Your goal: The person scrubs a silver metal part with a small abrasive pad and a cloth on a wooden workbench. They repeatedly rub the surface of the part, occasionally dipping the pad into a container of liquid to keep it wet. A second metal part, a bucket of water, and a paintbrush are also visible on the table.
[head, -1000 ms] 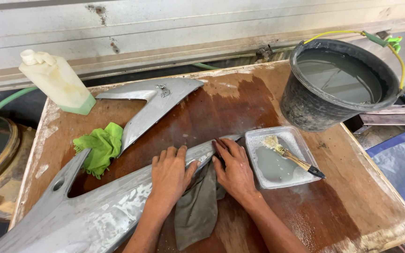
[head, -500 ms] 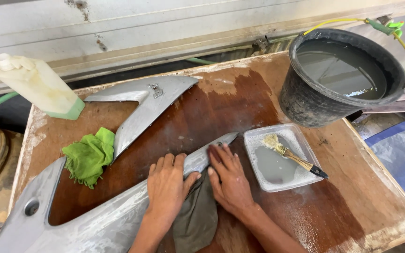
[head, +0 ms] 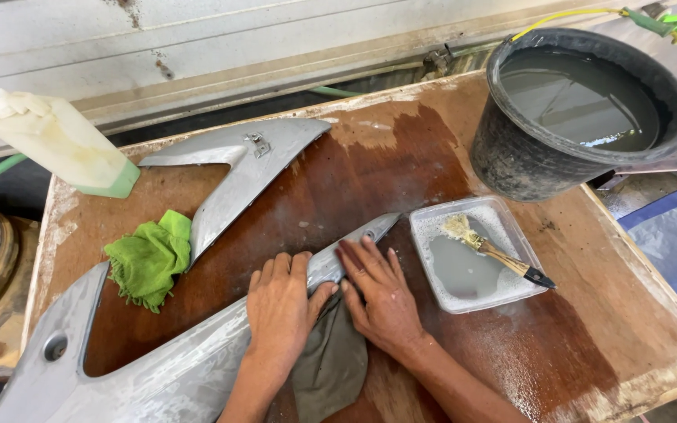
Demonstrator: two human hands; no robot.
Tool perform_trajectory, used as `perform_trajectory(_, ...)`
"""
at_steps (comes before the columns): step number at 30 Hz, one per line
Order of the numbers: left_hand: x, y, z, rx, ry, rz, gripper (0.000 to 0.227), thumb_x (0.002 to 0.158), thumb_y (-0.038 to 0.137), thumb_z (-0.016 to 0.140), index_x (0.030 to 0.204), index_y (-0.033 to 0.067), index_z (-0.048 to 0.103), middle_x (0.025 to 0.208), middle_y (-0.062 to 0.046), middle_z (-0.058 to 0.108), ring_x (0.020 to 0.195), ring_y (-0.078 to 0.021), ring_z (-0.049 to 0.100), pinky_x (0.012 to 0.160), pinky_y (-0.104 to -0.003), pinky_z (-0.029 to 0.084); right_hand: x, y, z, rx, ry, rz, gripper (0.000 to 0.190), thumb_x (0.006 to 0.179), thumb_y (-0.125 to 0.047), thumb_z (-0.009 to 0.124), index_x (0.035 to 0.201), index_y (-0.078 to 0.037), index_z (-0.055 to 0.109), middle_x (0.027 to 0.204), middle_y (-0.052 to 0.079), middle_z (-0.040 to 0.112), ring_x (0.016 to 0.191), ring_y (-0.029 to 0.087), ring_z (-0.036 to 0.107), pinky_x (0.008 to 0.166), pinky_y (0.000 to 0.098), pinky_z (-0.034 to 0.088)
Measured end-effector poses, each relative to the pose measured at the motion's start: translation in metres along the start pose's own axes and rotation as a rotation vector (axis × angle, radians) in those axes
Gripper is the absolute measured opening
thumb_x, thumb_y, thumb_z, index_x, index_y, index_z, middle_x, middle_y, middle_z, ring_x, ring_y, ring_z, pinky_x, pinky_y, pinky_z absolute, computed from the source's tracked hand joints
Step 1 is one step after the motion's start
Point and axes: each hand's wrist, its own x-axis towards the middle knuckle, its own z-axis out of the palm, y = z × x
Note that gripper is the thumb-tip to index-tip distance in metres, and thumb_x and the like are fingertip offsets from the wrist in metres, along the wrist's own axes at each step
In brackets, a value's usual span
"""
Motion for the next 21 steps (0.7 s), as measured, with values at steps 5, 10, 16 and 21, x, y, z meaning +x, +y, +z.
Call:
perform_trajectory(5,0.0,0.001,-0.001,-0.002,-0.003,-0.004,0.055,0.078,0.042,0.082,0.115,0.0033,0.069,0.092,-0.013,0.065,0.076,-0.0277,0.062,0.071,-0.038,0.048,0.002,-0.005,-0.003,0.045,0.031,0.023,0.056,0.091,-0.01,0.062,0.146,-0.005,0.055,0.159,0.008,0.048,0.153,0.03,0.035,0.121,0.0546,0.029)
perform_trajectory(10,-0.001,0.002,-0.001,-0.004,-0.009,0.0,0.056,0.079,0.041,0.081,0.116,0.0022,0.069,0.093,-0.013,0.065,0.076,-0.0274,0.062,0.071,-0.038,0.048,0.001,-0.004,-0.005,0.066,-0.03,-0.028,0.059,0.09,-0.01,0.057,0.149,-0.007,0.051,0.16,0.008,0.046,0.154,0.029,0.033,0.123,0.0555,0.021)
perform_trajectory(16,-0.001,0.002,0.0,0.006,0.026,-0.008,0.056,0.076,0.042,0.084,0.115,0.0052,0.069,0.094,-0.012,0.066,0.077,-0.0275,0.063,0.07,-0.038,0.048,0.003,-0.001,-0.006,0.12,0.012,0.098,0.053,0.097,-0.018,0.049,0.147,-0.002,0.053,0.162,0.01,0.042,0.154,0.03,0.03,0.122,0.0573,0.02)
perform_trajectory(21,-0.001,0.002,-0.002,0.001,0.017,-0.008,0.054,0.077,0.041,0.082,0.115,0.0056,0.069,0.093,-0.012,0.065,0.077,-0.0286,0.062,0.071,-0.04,0.048,0.0,0.004,0.002,-0.023,-0.015,0.057,0.053,0.098,-0.021,0.051,0.15,-0.008,0.05,0.162,0.007,0.043,0.154,0.029,0.029,0.123,0.0606,0.019)
